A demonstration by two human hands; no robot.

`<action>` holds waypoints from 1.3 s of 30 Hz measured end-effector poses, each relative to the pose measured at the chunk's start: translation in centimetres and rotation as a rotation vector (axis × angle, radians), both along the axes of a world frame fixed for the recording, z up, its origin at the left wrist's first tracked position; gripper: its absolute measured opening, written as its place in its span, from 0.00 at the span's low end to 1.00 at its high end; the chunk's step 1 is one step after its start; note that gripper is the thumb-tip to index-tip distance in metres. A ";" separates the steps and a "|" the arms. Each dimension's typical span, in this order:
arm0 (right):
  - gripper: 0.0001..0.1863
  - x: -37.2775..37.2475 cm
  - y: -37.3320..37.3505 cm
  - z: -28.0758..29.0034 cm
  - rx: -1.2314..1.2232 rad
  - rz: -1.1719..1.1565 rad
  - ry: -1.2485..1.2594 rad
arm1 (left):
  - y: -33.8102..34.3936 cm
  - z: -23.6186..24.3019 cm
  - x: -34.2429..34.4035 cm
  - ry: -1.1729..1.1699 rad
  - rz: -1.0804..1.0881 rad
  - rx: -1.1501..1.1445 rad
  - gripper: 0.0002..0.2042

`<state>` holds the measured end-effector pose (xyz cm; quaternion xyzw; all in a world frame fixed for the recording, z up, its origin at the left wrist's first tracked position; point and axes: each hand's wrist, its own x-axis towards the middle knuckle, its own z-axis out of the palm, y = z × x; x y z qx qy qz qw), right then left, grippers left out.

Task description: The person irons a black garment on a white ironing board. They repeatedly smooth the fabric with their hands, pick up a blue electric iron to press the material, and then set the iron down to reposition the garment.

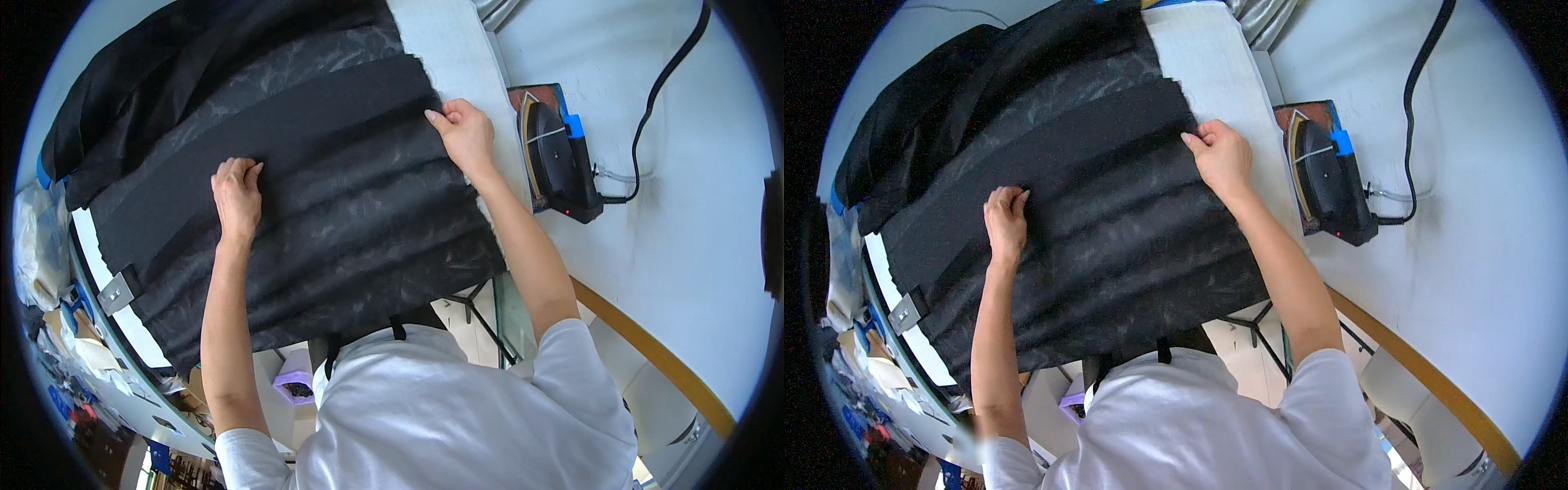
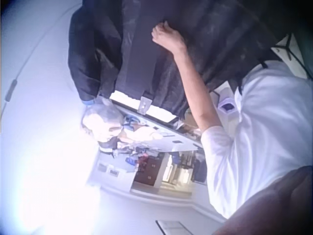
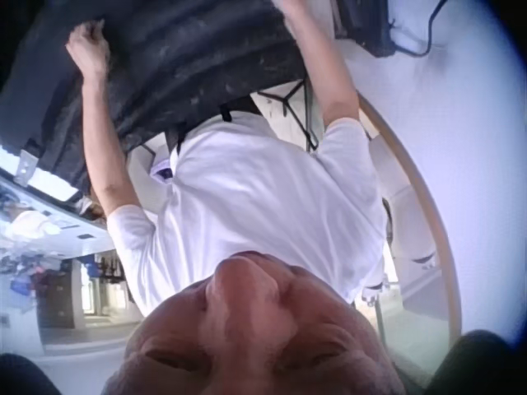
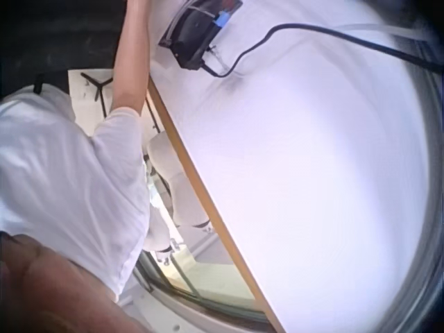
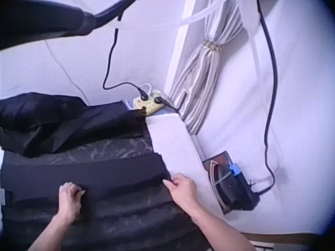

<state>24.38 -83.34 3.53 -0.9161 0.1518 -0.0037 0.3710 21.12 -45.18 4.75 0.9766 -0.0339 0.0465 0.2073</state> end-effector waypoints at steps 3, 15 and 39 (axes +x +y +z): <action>0.22 0.7 -0.6 -1.0 0.192 -0.050 -0.033 | 0.0 -1.1 -0.1 0.007 0.085 -0.093 0.05; 0.11 6.0 -4.2 0.8 0.524 0.407 0.289 | 0.3 -1.9 -0.3 -0.029 0.085 -0.094 0.05; 0.13 5.5 0.0 -1.5 0.142 -0.033 0.072 | 0.7 -0.8 -0.5 0.037 0.069 -0.099 0.06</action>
